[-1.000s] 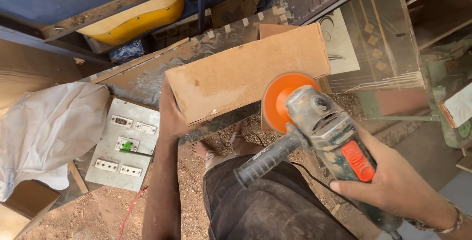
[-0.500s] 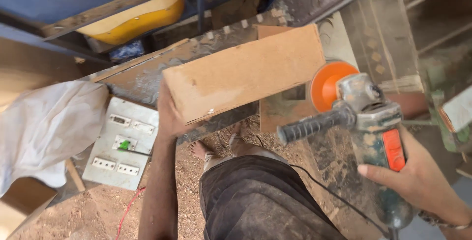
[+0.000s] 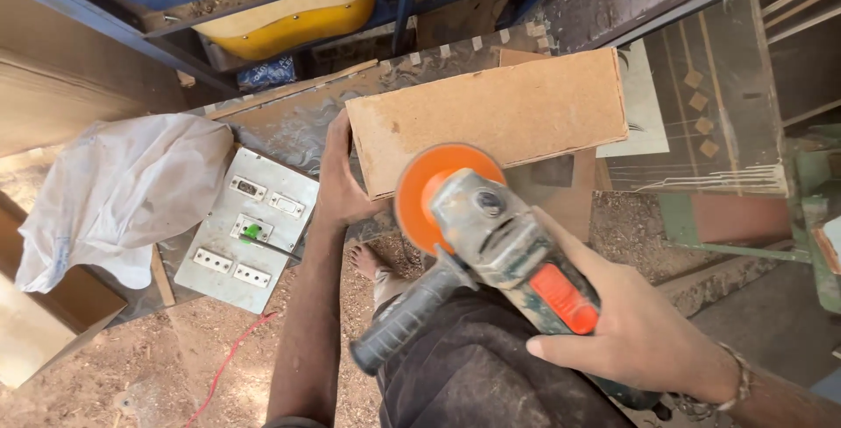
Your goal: Sand the edges and surfaces of a small wooden box using an angle grinder with a sanding disc.
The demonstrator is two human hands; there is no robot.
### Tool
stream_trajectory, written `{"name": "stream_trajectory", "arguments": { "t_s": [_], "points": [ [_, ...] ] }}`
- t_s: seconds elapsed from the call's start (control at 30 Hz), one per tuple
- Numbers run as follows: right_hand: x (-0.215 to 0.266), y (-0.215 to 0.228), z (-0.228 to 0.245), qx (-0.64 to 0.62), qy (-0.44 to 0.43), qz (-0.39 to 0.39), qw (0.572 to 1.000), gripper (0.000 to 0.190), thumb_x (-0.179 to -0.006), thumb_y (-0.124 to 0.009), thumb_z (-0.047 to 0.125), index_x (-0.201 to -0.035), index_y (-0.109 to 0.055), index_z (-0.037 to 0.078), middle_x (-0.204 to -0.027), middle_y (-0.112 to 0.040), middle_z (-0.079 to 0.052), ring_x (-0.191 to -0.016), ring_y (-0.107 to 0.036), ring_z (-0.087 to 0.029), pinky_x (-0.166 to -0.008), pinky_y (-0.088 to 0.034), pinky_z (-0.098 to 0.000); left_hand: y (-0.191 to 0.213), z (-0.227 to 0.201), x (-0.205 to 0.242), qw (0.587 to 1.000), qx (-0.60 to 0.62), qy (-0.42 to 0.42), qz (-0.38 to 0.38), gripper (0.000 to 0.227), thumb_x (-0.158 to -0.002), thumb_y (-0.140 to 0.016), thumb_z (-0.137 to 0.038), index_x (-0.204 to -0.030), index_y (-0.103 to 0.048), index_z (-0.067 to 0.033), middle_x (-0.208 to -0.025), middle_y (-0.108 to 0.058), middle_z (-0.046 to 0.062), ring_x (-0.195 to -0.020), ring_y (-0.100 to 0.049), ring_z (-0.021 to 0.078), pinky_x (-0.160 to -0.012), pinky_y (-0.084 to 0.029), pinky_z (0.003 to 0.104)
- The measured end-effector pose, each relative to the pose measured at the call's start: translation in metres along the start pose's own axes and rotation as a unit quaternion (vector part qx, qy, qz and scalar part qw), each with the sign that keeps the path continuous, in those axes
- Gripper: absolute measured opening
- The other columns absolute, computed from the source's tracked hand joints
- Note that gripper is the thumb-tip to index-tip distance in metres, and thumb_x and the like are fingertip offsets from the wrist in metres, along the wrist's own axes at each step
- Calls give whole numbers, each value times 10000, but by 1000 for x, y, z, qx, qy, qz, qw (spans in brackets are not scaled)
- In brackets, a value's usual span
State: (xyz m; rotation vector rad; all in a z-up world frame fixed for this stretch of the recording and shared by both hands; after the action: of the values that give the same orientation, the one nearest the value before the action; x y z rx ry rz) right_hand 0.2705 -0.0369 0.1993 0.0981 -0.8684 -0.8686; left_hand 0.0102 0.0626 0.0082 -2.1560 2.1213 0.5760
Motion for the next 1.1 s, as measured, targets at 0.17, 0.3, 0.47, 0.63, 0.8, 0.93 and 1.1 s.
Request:
{"name": "stream_trajectory", "arguments": {
  "t_s": [0.17,0.3,0.47,0.63,0.8,0.93,1.1],
  "points": [
    [15,17,-10,14,19,-36,999,1212,-696,-862,308,-1670,-191,41,-1393,-607,-180,-1264,-576,-275,-1048,-418,-351,-2,-6,-4,1000,-1,-11,2,1177,-618,-957,-507,-1525,-402,-2,-1476,-532,194,-1411,-522,349,-1188,-419,450],
    [22,22,-25,4,-28,-31,999,1265,-692,-885,315,-1710,-173,76,-1377,-641,-145,-1229,-618,-231,-1040,-452,-331,-3,-2,-3,999,37,-5,7,1167,-623,-947,-548,-1512,-415,-12,-1445,-528,197,-1378,-554,339,-1176,-450,437],
    [30,34,-49,1,-74,-53,996,1280,-671,-912,301,-1712,-198,95,-1371,-638,-133,-1238,-616,-225,-1053,-452,-337,-2,-2,-1,999,-9,-31,3,1107,-665,-917,-567,-1497,-434,-19,-1450,-537,194,-1383,-560,326,-1165,-457,436],
    [40,52,-68,16,-131,-89,987,1286,-639,-939,333,-1693,-235,118,-1372,-634,-115,-1213,-627,-218,-1029,-491,-346,-6,4,-2,999,20,28,12,958,-716,-877,-477,-1465,-494,-21,-1385,-611,170,-1311,-620,293,-1142,-478,407],
    [47,66,-74,12,-139,-111,984,1193,-632,-919,353,-1632,-321,96,-1311,-637,-120,-1154,-631,-237,-980,-508,-357,-8,9,-1,993,113,5,24,995,-724,-874,-480,-1457,-432,27,-1358,-573,173,-1270,-585,283,-1115,-465,393],
    [59,78,-94,27,-218,-130,967,1093,-617,-933,397,-1551,-430,131,-1185,-674,-96,-1053,-667,-235,-924,-558,-364,-7,16,3,998,52,-18,19,1009,-716,-839,-539,-1455,-439,21,-1370,-568,170,-1293,-595,279,-1116,-462,406],
    [75,92,-121,19,-239,-164,957,947,-639,-922,392,-1446,-511,113,-1114,-677,-102,-983,-701,-246,-881,-554,-399,-9,21,9,998,-8,-58,18,1084,-690,-846,-614,-1453,-424,29,-1365,-523,194,-1276,-563,304,-1089,-455,432]
  ]
}}
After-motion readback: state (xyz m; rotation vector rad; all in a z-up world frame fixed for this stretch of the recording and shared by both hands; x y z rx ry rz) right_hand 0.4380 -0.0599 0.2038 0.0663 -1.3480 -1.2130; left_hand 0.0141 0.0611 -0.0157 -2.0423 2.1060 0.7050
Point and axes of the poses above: each hand's wrist, its own x-axis away from the middle knuckle, its own y-axis out of the back of the hand, z = x × y, the point moved 7 cm from there along -x, towards the middle knuckle
